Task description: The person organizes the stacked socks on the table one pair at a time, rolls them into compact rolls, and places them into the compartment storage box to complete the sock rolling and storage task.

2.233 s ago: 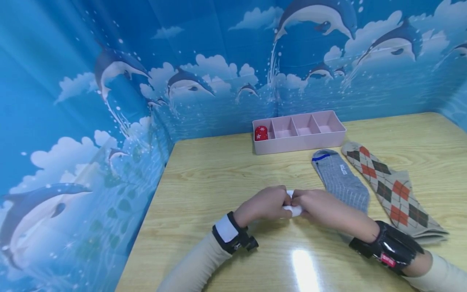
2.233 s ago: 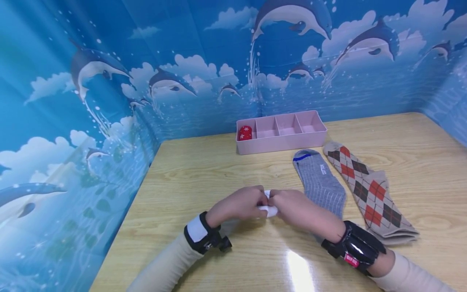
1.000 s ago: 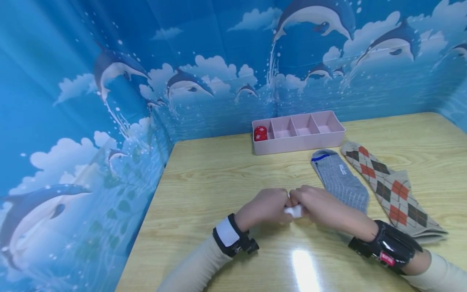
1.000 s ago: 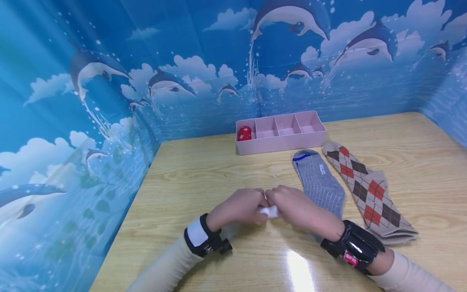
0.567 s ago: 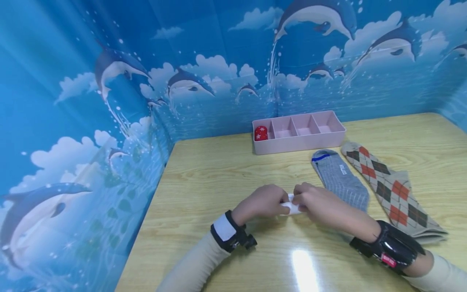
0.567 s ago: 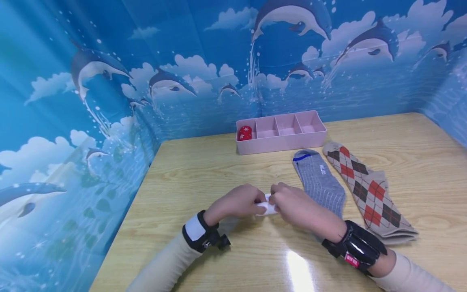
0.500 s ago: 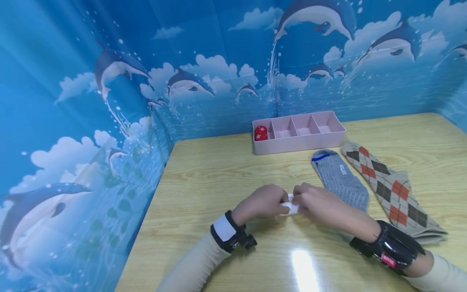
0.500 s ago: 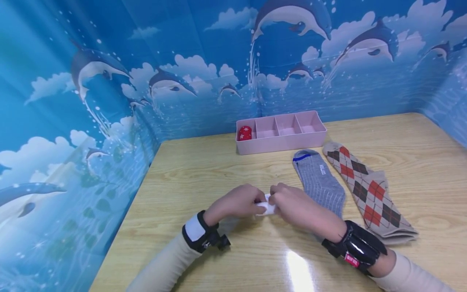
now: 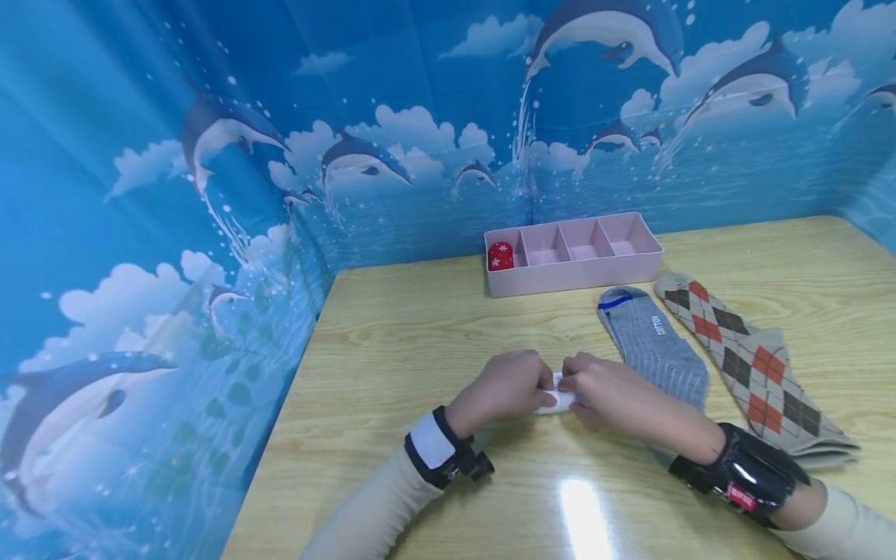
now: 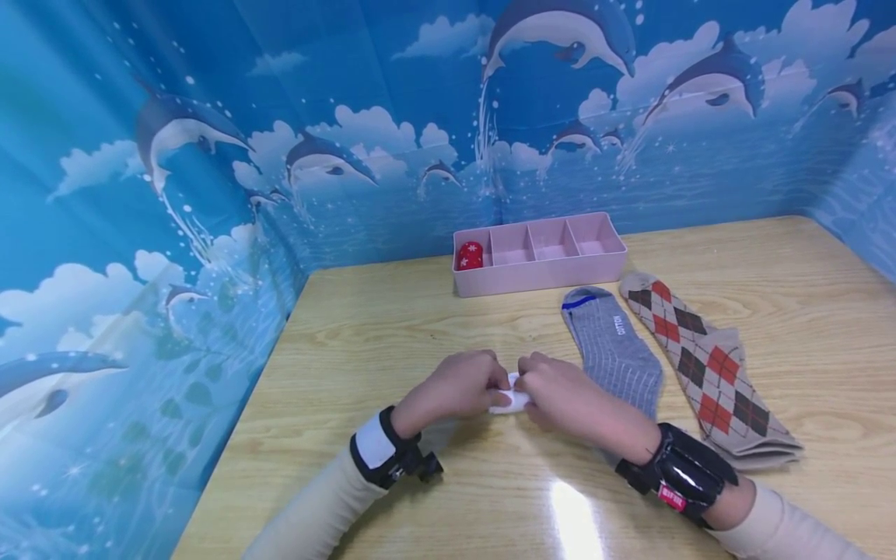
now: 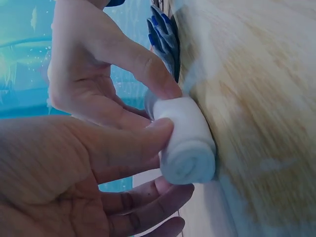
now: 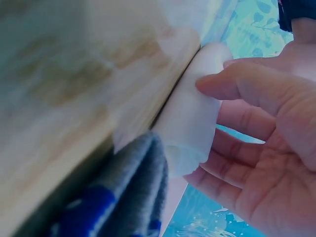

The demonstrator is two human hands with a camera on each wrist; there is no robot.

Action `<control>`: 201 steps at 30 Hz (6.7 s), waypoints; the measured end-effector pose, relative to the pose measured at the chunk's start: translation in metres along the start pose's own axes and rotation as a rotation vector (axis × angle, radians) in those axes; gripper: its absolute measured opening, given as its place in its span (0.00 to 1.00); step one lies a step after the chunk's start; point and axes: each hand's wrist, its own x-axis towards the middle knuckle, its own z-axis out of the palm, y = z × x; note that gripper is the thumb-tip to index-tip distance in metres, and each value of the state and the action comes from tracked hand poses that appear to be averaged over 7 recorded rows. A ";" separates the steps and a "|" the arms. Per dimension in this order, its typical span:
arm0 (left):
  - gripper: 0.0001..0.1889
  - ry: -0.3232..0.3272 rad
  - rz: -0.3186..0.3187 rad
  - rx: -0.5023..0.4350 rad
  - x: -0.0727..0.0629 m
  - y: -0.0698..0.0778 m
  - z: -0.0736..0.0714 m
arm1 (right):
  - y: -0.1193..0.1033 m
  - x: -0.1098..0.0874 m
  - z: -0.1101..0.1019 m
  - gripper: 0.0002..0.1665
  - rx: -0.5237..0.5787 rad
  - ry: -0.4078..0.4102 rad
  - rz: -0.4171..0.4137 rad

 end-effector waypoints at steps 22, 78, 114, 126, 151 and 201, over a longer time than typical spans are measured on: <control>0.12 0.033 0.055 0.215 -0.005 0.017 0.003 | 0.005 -0.002 -0.005 0.08 0.130 -0.126 0.048; 0.13 0.144 0.091 0.107 0.007 -0.007 0.006 | 0.006 0.001 -0.006 0.11 0.158 -0.043 0.132; 0.08 0.140 0.088 0.186 0.011 -0.004 0.009 | 0.002 0.002 -0.004 0.11 0.014 0.000 0.142; 0.12 0.164 0.116 0.223 0.011 -0.001 0.011 | 0.001 0.003 -0.004 0.10 0.088 -0.054 0.179; 0.09 0.316 0.215 0.159 0.000 -0.001 -0.010 | 0.000 0.006 -0.023 0.08 0.126 0.073 0.134; 0.07 0.610 -0.727 -0.543 0.119 -0.089 -0.088 | 0.139 0.193 0.006 0.09 -0.039 0.114 0.489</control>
